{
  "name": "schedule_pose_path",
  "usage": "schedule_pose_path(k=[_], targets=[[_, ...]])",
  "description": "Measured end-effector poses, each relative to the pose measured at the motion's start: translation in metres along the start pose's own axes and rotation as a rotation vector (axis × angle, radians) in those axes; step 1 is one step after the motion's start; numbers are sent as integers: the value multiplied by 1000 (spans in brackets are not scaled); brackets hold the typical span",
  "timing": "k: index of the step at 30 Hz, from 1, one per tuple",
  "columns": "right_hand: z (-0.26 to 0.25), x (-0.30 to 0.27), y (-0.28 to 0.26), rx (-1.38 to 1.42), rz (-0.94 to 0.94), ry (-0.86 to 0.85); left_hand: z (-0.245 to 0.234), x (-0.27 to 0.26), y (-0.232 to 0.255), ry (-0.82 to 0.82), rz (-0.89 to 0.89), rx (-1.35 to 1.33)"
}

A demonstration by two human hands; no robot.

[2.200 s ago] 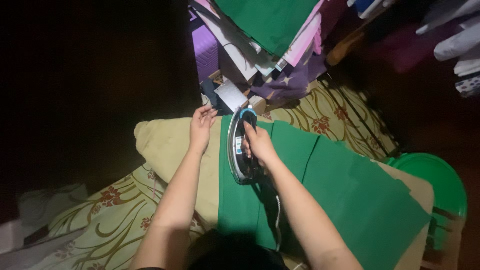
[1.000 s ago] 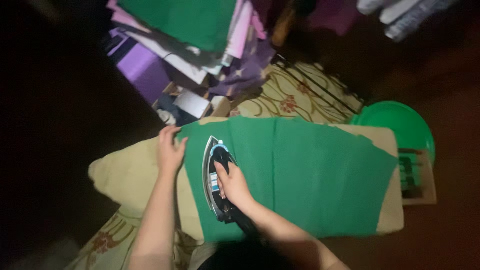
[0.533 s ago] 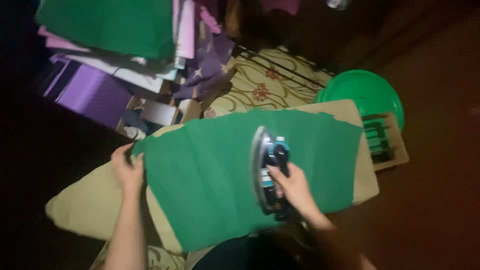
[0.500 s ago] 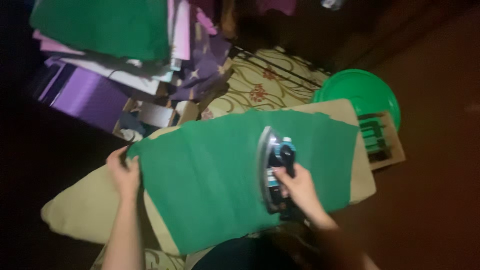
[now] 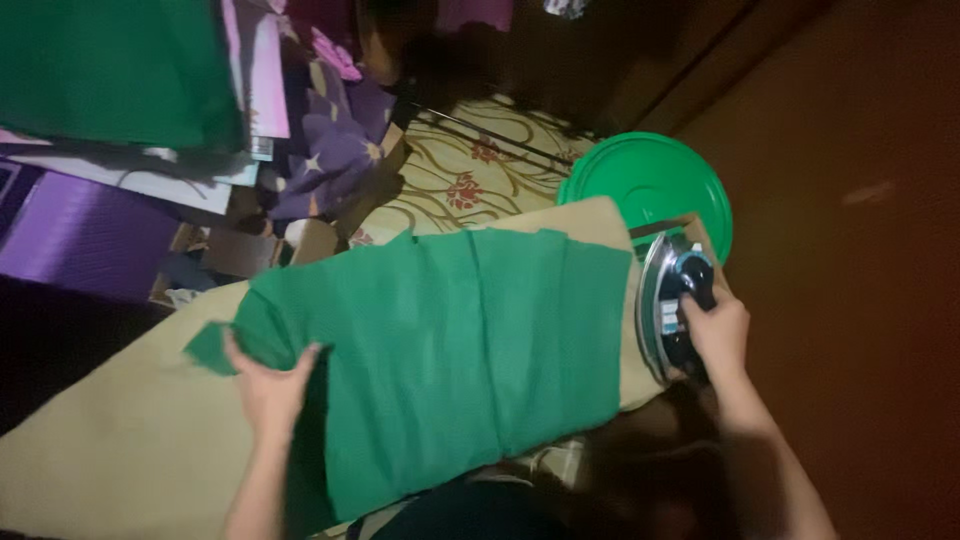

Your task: The person irons a green garment on an ironing board, repeatedly smoothing the fabric with an iron. They fold the garment, continue ironing, and then place it on a hanger from a nearby clothing rack.

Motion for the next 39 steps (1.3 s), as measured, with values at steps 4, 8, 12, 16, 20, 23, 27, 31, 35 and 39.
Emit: schedule_pose_path(k=[4,8,12,16,20,23,27,31,35,39], targets=[[7,51,28,-4,-83,138,49,-26,46,-201,-57,180],[26,96,55,83,71,46,81,-50,81,-249,-33,164],[59,127,68,213,32,-2,97,-61,99,-285,-135,124],[98,150,82,298,8,-108,97,-54,124,-209,134,-127],[122,161,86,347,66,-145,86,-42,140,-131,283,-323],[116,162,74,296,-131,-74,78,-33,157,-103,271,-403],[89,130,30,-502,-351,341,66,-15,193,-83,344,-522],[98,46,23,-412,-414,145,54,10,232,-23,500,-554],[153,-67,123,-358,-87,-717,51,30,213,-54,328,-225],[188,-171,180,-130,183,-1293,42,16,129,-21,403,120]])
Point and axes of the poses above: each hand's wrist, its own x-axis towards the middle knuckle, its own z-axis out of the palm, y = z × x, the point moved 6 cm from there along x, towards the middle knuckle, and after that the axes turned 10 degrees about -x, right-handed, at the moved point
